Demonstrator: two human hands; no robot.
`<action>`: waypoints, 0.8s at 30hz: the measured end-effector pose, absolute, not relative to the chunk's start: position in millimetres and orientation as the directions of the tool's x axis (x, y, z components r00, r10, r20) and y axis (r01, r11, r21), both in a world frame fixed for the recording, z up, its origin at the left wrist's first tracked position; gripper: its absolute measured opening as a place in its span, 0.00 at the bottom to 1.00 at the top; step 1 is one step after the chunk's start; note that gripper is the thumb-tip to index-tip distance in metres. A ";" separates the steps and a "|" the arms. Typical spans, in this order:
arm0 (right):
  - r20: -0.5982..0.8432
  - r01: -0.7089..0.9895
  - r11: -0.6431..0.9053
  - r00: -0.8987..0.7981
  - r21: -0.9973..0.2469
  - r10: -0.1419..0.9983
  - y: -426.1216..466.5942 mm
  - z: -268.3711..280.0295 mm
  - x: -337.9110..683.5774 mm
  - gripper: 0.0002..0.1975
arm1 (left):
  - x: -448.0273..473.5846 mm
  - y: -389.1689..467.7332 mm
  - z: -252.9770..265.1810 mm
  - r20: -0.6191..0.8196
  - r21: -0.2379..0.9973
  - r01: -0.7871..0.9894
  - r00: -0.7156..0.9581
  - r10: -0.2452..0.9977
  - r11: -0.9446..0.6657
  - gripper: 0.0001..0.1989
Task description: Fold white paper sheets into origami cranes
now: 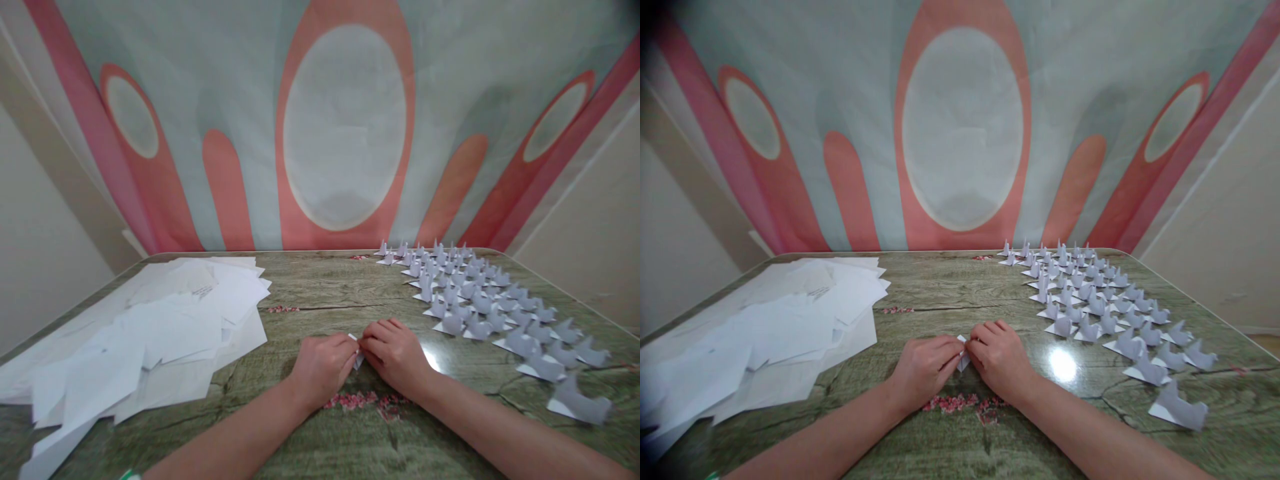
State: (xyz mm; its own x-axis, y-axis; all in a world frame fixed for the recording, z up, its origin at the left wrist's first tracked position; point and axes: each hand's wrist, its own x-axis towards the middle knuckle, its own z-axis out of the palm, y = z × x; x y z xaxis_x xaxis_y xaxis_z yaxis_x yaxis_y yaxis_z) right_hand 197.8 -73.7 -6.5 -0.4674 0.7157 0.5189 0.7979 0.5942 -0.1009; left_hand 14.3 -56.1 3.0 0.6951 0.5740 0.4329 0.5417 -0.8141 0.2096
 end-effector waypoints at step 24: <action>0.408 0.714 0.579 -0.429 -0.393 0.806 -67.5 -8.8 213.8 0.17 | 16.6 -62.5 11.0 0.305 0.083 0.597 0.747 0.591 -0.798 0.08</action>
State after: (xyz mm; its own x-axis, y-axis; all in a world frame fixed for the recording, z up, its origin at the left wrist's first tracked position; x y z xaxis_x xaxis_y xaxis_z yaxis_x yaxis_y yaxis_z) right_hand 213.8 -67.5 -8.8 -0.4287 0.8059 0.4084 0.7145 0.5791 -0.3927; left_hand 16.6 -62.5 11.0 0.7470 0.5908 0.3047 0.5973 -0.7978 0.0826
